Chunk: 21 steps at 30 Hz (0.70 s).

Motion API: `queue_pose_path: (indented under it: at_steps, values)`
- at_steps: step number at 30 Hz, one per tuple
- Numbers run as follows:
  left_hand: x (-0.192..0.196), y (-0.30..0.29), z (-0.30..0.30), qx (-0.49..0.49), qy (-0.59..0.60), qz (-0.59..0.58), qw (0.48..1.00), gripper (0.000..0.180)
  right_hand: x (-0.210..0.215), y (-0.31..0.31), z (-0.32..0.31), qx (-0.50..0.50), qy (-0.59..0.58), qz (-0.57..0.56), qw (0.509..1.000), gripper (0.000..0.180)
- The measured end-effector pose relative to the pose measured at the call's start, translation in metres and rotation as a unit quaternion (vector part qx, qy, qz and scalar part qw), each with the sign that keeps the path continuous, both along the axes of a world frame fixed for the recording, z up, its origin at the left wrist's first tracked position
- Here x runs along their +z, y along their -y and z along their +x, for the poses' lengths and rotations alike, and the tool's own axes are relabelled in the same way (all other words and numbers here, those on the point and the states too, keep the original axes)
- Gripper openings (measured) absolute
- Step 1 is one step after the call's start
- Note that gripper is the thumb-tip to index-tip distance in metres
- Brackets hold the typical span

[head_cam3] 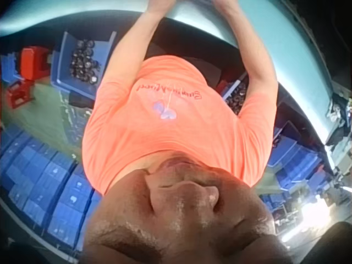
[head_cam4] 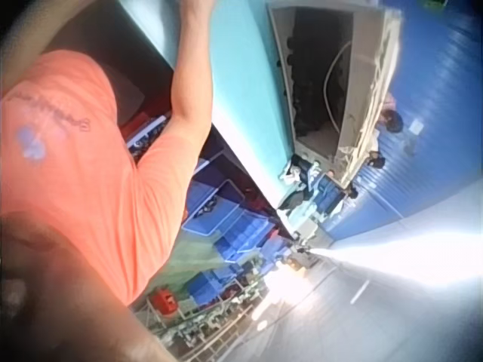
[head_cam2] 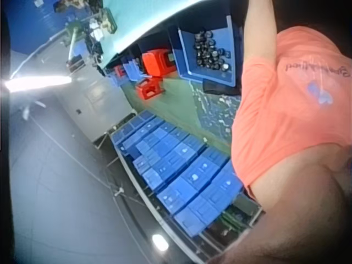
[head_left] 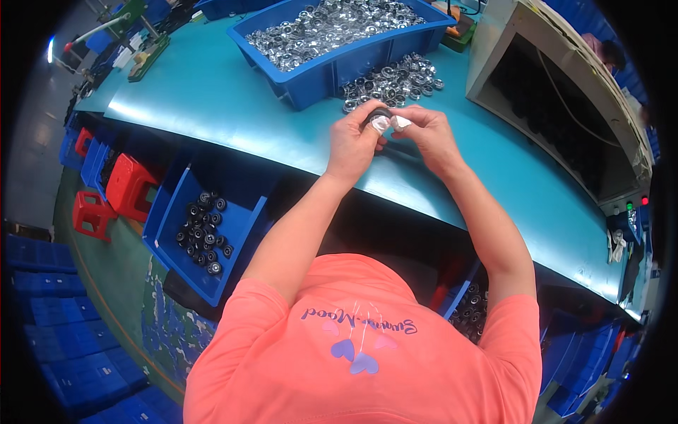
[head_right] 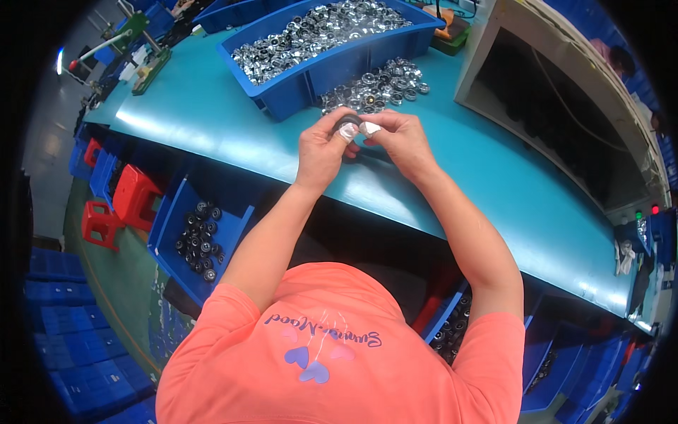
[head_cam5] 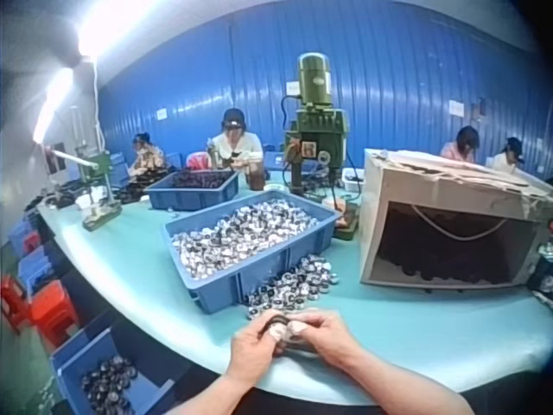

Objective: Assembling small white plastic components into black rings at a factory workstation.

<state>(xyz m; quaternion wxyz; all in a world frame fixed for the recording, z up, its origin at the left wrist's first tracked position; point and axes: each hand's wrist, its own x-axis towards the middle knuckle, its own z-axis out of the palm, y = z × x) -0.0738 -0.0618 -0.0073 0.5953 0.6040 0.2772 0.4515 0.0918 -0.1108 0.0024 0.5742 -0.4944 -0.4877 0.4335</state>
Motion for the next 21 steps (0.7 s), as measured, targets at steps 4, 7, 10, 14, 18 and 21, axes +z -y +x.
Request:
queue_pose_path:
  at_steps: [4, 7, 10, 14, 18, 21]
  values:
    - [0.003, 0.001, -0.003, 0.027, -0.014, -0.006, 1.000, 0.020, -0.001, 0.000, -0.004, -0.010, 0.011, 0.000, 1.000, 0.025]
    - [0.003, 0.000, -0.004, 0.035, -0.010, -0.011, 0.999, 0.019, 0.000, 0.002, -0.008, -0.021, 0.032, -0.001, 0.999, 0.024]
    - [0.004, -0.003, -0.003, 0.033, -0.014, -0.010, 0.999, 0.021, -0.002, 0.002, -0.010, -0.031, 0.028, -0.010, 0.999, 0.025]
    - [0.001, -0.012, -0.004, -0.045, 0.011, -0.058, 0.997, 0.024, -0.003, -0.001, -0.010, -0.026, -0.044, -0.046, 0.998, 0.028]
    - [-0.008, -0.016, -0.003, -0.080, 0.011, -0.041, 0.996, 0.033, -0.002, -0.002, -0.002, -0.017, -0.062, -0.069, 0.996, 0.029]
    - [0.002, -0.013, -0.004, -0.100, -0.023, -0.034, 0.994, 0.030, -0.004, -0.003, 0.001, -0.023, -0.059, -0.077, 0.995, 0.028]
